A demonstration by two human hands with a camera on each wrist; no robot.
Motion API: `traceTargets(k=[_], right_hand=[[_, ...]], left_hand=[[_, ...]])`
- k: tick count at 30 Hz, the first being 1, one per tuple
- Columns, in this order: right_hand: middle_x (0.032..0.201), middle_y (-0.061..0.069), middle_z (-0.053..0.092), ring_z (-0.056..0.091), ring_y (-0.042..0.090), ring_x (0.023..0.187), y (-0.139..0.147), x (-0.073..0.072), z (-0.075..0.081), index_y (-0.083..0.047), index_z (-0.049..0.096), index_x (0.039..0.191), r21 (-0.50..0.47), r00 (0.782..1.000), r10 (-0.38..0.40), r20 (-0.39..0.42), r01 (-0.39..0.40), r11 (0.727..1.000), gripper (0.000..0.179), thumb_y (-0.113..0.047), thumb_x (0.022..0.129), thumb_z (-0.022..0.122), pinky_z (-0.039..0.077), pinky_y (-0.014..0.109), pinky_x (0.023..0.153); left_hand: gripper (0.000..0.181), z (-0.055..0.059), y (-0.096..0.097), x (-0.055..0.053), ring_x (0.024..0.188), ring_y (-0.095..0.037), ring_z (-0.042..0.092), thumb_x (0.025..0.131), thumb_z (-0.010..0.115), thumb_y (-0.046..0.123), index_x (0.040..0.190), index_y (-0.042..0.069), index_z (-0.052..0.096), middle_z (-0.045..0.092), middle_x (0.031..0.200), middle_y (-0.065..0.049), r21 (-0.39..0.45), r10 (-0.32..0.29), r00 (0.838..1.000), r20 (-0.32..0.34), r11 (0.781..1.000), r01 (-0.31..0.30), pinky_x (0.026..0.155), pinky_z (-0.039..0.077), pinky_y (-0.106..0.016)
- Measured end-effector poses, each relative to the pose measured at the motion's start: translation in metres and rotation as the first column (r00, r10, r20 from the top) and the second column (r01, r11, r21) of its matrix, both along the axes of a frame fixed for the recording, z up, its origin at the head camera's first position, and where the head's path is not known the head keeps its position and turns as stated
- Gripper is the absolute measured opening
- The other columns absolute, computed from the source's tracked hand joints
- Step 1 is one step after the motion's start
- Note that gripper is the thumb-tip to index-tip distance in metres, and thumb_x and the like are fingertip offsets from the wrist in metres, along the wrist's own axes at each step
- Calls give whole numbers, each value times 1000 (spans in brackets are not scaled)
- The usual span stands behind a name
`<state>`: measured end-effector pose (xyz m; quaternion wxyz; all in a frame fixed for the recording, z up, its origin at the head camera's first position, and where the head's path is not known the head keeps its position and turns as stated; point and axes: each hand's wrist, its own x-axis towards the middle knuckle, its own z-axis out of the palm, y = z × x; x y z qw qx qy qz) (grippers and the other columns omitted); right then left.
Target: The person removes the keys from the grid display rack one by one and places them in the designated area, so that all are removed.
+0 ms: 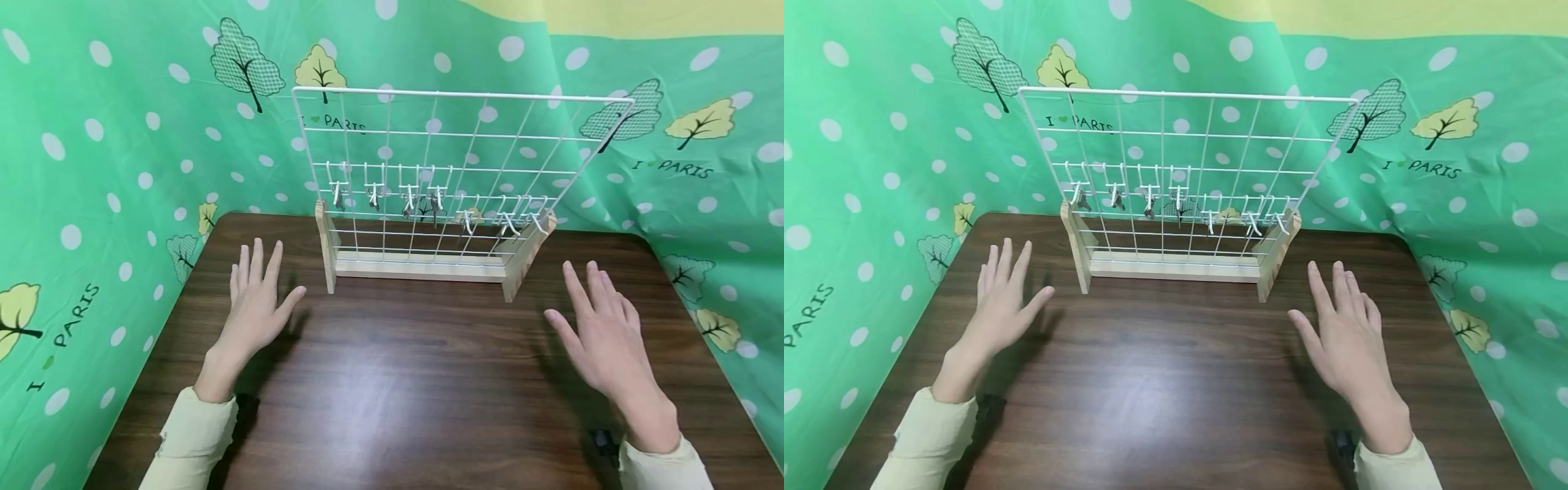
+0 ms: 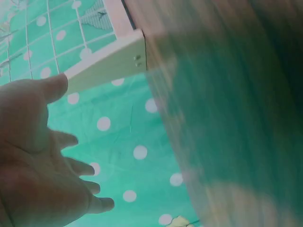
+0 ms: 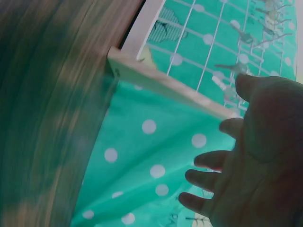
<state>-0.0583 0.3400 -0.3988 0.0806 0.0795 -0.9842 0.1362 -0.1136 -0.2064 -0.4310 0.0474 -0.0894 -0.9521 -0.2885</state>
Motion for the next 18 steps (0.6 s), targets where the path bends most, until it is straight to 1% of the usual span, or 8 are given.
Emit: traceTargets(k=[2,5,7,9,12,14,16,18], right_hand=[[181,31,12,16,53,166,-8,0,0,-15,15,178,-21,999,5,-50,-6,1000,77,-40,117,54,18,84,120],[178,31,25,31,57,158,-21,-1,-1,-15,23,177,-54,991,16,-131,-23,998,75,-35,114,60,26,84,116],[174,30,34,39,58,152,-30,-1,-1,-16,30,176,-83,982,27,-188,-43,996,74,-33,113,63,30,82,113],[171,28,42,45,58,147,-39,-1,-2,-17,36,174,-113,968,39,-249,-69,991,71,-33,111,65,34,79,111],[164,26,50,50,56,143,-48,-2,-3,-16,43,170,-151,943,58,-327,-113,982,64,-39,113,61,38,75,108],[161,26,54,52,54,141,-54,-2,-4,-15,46,169,-171,929,64,-363,-134,976,62,-44,114,55,39,73,107],[157,26,57,54,53,139,-59,-2,-5,-14,49,167,-187,919,67,-389,-150,971,62,-49,115,51,40,72,105],[155,26,58,55,53,137,-63,-2,-6,-13,51,165,-198,912,71,-404,-163,967,62,-51,116,48,41,71,104]], left_hand=[[88,-3,5,-1,168,-51,-11,112,63,40,177,6,14,-3,182,-30,46,4,1000,-8,999,-4,131,-2,-75],[88,-9,11,-2,168,-54,-4,112,64,39,176,5,14,1,182,-31,116,12,1000,11,993,-13,130,2,-78],[86,-12,16,-2,167,-55,0,112,63,40,176,6,16,4,182,-30,157,23,999,24,987,-26,129,5,-79],[83,-15,22,-1,167,-54,6,113,64,37,175,5,20,9,182,-29,213,38,999,30,976,-44,129,9,-79],[74,-18,29,-1,165,-51,19,113,65,31,171,2,30,21,179,-28,312,74,997,24,947,-78,129,19,-74],[68,-19,34,-1,163,-48,28,113,66,29,168,1,36,30,175,-28,376,99,995,23,921,-100,128,26,-71],[63,-20,38,-2,160,-46,36,113,66,27,164,0,41,39,170,-27,441,117,993,32,890,-119,127,33,-67],[58,-22,40,-3,157,-45,41,113,66,25,161,-1,44,45,167,-25,507,120,992,47,852,-127,125,38,-64]])
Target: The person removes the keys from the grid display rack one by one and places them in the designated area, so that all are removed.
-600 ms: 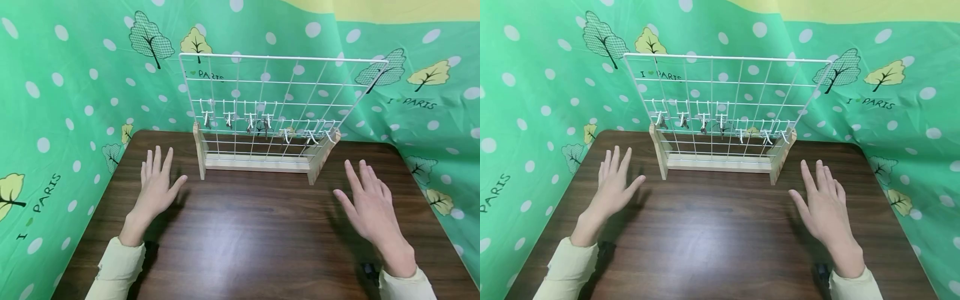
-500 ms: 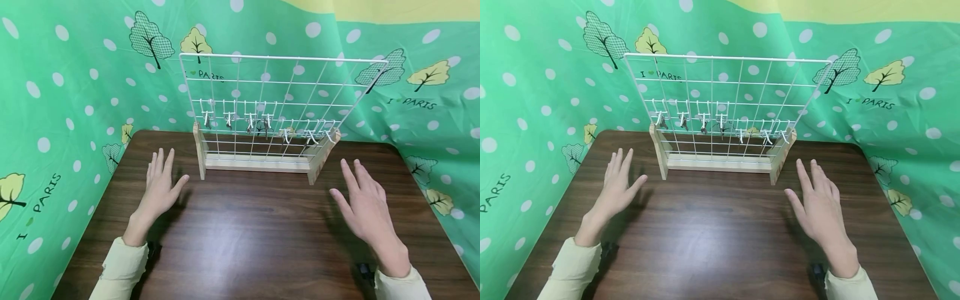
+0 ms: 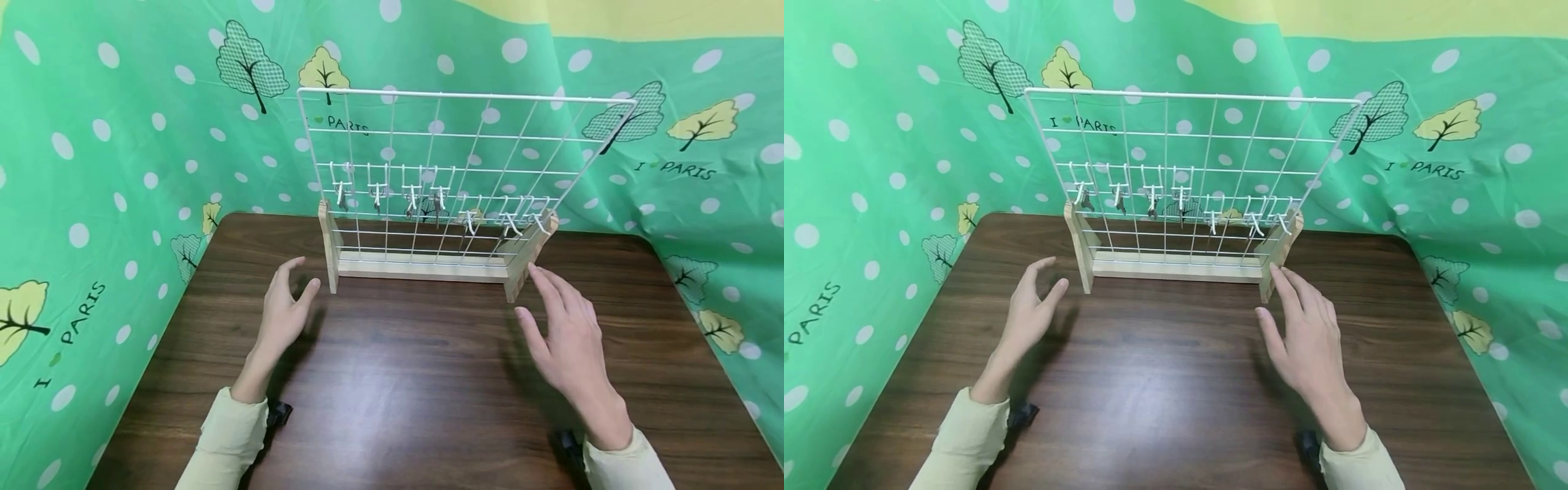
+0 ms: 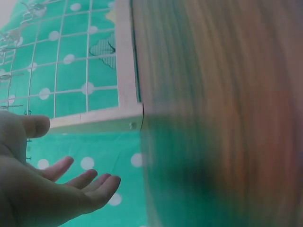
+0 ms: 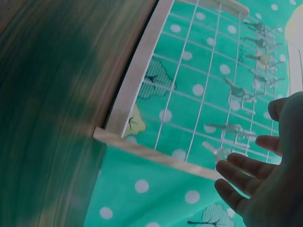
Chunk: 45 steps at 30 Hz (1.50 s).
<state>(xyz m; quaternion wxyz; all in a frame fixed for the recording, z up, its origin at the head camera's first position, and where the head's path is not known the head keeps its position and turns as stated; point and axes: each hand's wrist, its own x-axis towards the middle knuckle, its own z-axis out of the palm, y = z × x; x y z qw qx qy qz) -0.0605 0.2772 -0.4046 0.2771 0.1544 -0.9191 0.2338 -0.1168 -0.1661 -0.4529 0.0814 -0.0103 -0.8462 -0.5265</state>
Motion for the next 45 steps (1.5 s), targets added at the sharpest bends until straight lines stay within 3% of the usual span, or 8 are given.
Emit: traceTargets(k=[5,10,16,20,25,32,39,45], right_hand=[[150,25,62,58,50,134,-11,-1,-2,-11,55,162,-26,999,31,-31,-32,999,62,-51,116,47,43,67,102],[143,26,65,62,49,128,-24,-4,-4,-9,60,157,-65,997,50,-66,-54,996,57,-42,112,56,46,65,99],[141,25,67,64,48,126,-37,-6,-6,-8,61,156,-88,996,67,-57,-72,993,57,-25,102,68,48,64,102],[140,22,69,65,44,127,-45,-9,-7,-9,62,155,-90,995,91,-49,-95,991,57,-21,100,71,50,61,104],[139,19,70,66,39,130,-56,-13,-5,-8,63,153,-96,990,129,-50,-133,986,55,-20,100,72,51,54,105],[135,15,72,70,33,125,-74,-18,-3,-5,70,140,-150,983,170,-69,-179,972,44,-11,97,76,51,32,109],[129,14,74,72,31,115,-93,-26,-2,-4,71,134,-189,975,205,-81,-217,958,35,-14,100,74,55,42,97],[127,13,75,73,30,108,-110,-36,0,-6,72,136,-229,966,233,-110,-252,940,36,-10,100,74,55,40,91]], left_hand=[[46,-7,7,-3,146,-43,55,110,70,13,149,-5,53,56,156,-27,154,21,999,-41,988,-14,119,47,-59],[38,-10,16,-6,132,-40,65,102,77,0,135,-7,59,66,140,-27,257,93,989,-116,964,-61,113,54,-53],[40,-23,26,-16,117,-33,66,94,82,-7,126,-11,60,67,125,-21,433,181,977,-117,894,-113,100,58,-32],[39,-29,31,-19,108,-25,65,90,83,-11,122,-11,61,67,116,-11,521,221,968,-117,844,-130,93,56,-25],[38,-36,35,-24,103,-20,66,87,83,-14,118,-6,63,67,111,-2,581,234,964,-130,805,-117,88,56,-22],[39,-46,41,-33,96,-13,65,85,82,-18,116,-5,63,66,108,-2,636,247,961,-126,763,-112,82,55,-19],[38,-46,46,-39,94,-13,64,83,82,-19,111,1,66,66,107,-6,689,271,952,-144,718,-100,80,54,-19],[38,-48,47,-45,91,-12,62,82,81,-20,104,8,68,65,102,-2,716,270,954,-131,691,-97,78,53,-18]])
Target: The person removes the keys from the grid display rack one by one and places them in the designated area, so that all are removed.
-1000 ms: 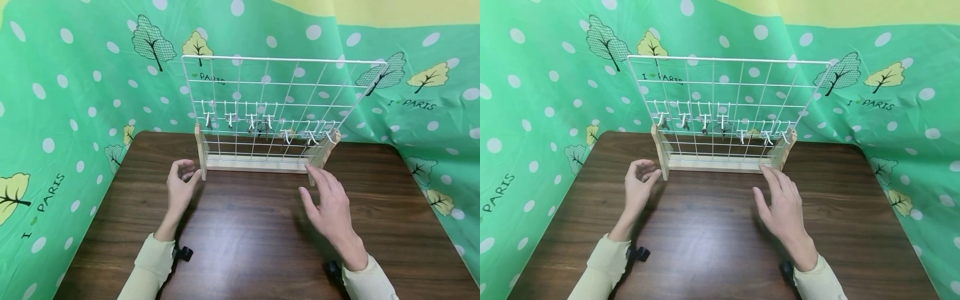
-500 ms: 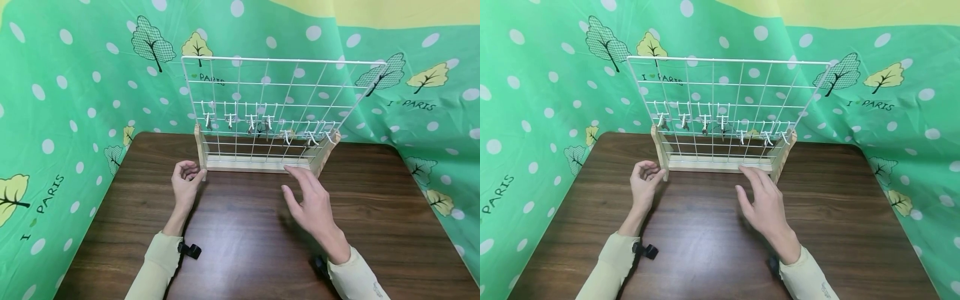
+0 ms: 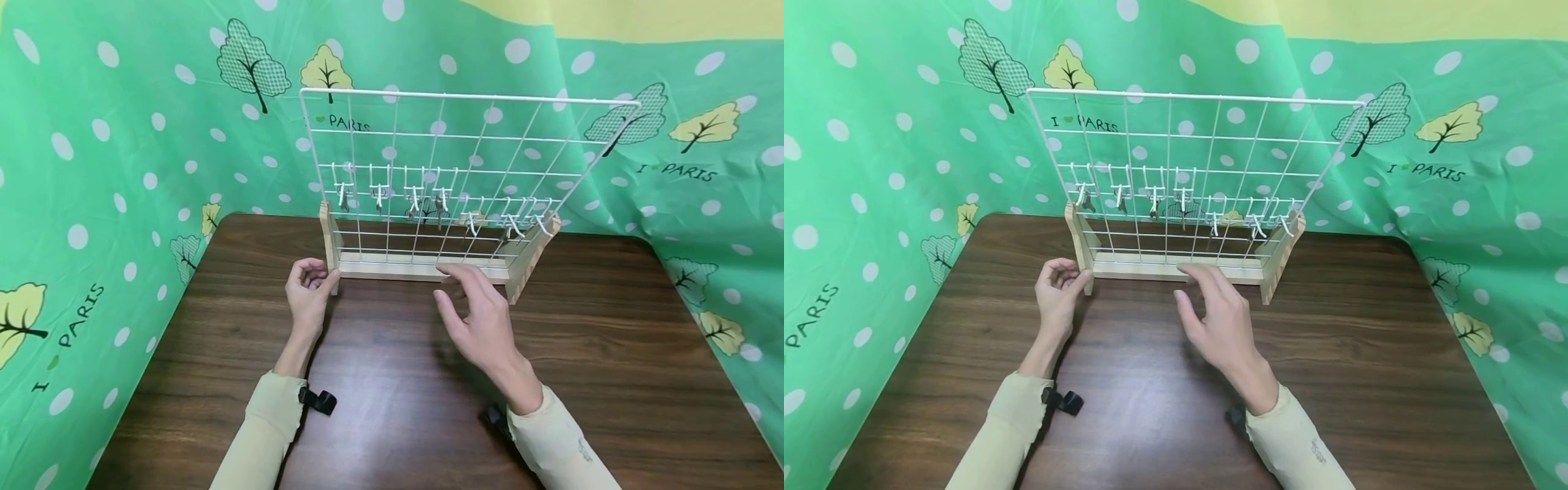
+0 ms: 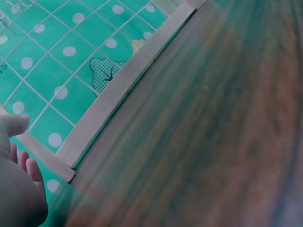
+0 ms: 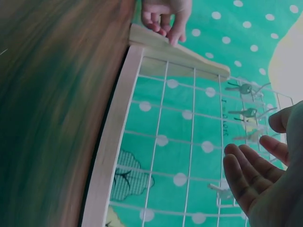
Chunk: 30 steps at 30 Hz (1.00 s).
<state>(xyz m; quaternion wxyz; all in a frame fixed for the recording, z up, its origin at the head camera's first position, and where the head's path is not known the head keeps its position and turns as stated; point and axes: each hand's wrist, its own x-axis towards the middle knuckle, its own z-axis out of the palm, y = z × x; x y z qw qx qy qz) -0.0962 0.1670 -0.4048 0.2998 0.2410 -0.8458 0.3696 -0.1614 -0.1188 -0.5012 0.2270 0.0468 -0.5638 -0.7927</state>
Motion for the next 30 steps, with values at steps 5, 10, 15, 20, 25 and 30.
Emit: traceTargets(k=[5,10,15,20,25,30], right_hand=[[118,14,75,73,25,90,-15,-6,3,-5,71,136,-52,998,54,20,-52,997,36,-4,100,75,61,38,75],[119,15,74,74,23,90,-28,-10,6,-2,70,135,-94,993,101,52,-96,991,35,-1,100,74,63,34,69],[122,14,75,75,23,93,-41,-14,8,-2,69,134,-144,986,136,100,-121,982,34,0,101,74,63,30,68],[116,17,77,74,23,90,-54,-19,10,-1,70,133,-215,975,178,134,-147,966,31,-1,102,71,61,28,69],[112,17,78,74,25,87,-67,-24,13,-4,71,132,-301,967,200,157,-146,942,30,-3,103,72,59,25,70],[109,16,79,75,25,83,-82,-28,15,-5,70,134,-366,961,218,170,-144,919,32,-2,102,73,58,22,68]], left_hand=[[37,0,2,-2,86,-10,61,83,81,-19,102,10,68,65,97,0,29,-12,1000,19,1000,11,75,51,-17],[37,1,4,-4,84,-9,61,84,81,-21,101,10,68,66,95,1,51,-20,999,35,999,18,76,52,-18],[39,2,5,-5,83,-9,61,83,81,-22,98,12,67,66,92,2,50,-21,999,46,999,19,77,53,-18],[40,1,3,-6,81,-8,60,83,79,-22,97,13,67,66,91,3,51,-13,999,51,999,11,76,52,-17],[38,1,4,-8,83,-9,61,84,80,-21,97,12,67,67,92,3,40,-25,998,53,999,23,77,53,-18],[37,1,4,-7,82,-8,61,85,80,-21,97,12,67,66,91,3,31,-27,998,60,999,25,76,52,-17]])
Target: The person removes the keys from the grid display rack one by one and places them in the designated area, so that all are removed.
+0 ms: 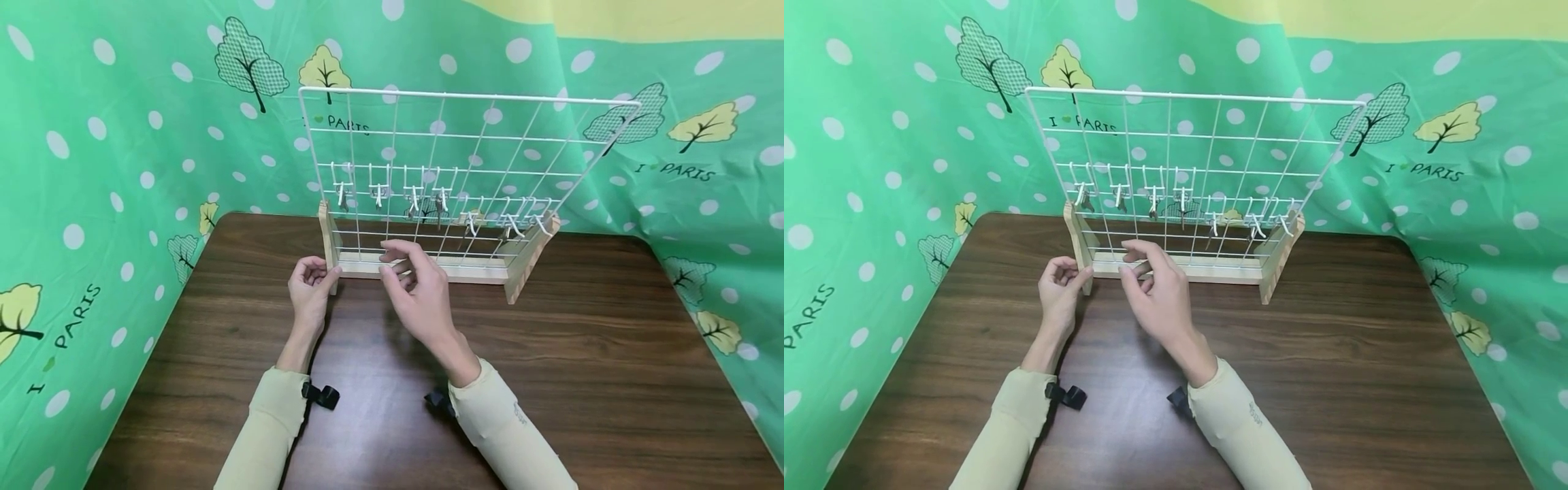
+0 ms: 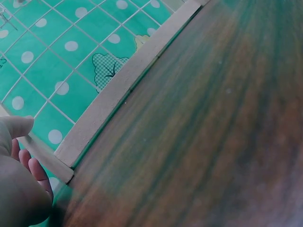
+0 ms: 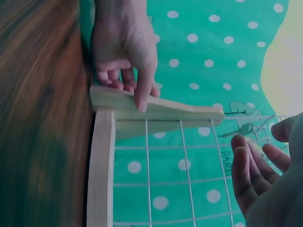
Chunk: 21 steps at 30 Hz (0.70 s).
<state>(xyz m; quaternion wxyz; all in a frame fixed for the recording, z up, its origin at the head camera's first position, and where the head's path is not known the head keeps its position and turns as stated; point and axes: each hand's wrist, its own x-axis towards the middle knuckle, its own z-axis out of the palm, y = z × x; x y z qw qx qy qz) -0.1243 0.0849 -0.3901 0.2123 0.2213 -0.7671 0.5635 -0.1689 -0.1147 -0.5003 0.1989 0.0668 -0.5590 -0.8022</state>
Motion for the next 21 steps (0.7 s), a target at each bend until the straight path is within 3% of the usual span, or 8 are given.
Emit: traceTargets(k=[7,15,18,21], right_hand=[[104,16,79,76,19,70,-18,-3,3,-1,67,137,-121,998,26,53,-20,992,34,0,104,73,58,20,61],[104,16,79,74,13,66,-35,-12,9,-3,68,141,-205,992,42,119,-17,979,38,-5,104,74,60,25,61],[103,18,79,73,18,65,-41,-16,10,-2,67,142,-234,990,67,126,-36,972,39,-4,104,74,62,29,62],[102,20,78,73,33,66,-47,-20,12,0,67,143,-258,989,88,121,-55,965,40,-3,104,74,61,29,61]], left_hand=[[35,-1,-1,1,80,-7,61,85,79,-21,97,11,68,66,90,3,4,12,1000,-8,1000,-12,75,52,-16],[38,0,-1,1,82,-8,61,86,81,-19,97,14,67,66,91,3,-11,13,1000,3,1000,-13,76,51,-17],[36,1,0,1,81,-8,61,86,81,-19,97,13,67,66,91,3,-8,14,1000,12,1000,-14,76,51,-17],[35,1,1,0,81,-8,61,85,81,-19,97,11,68,66,90,3,-2,14,1000,17,1000,-14,76,51,-17]])
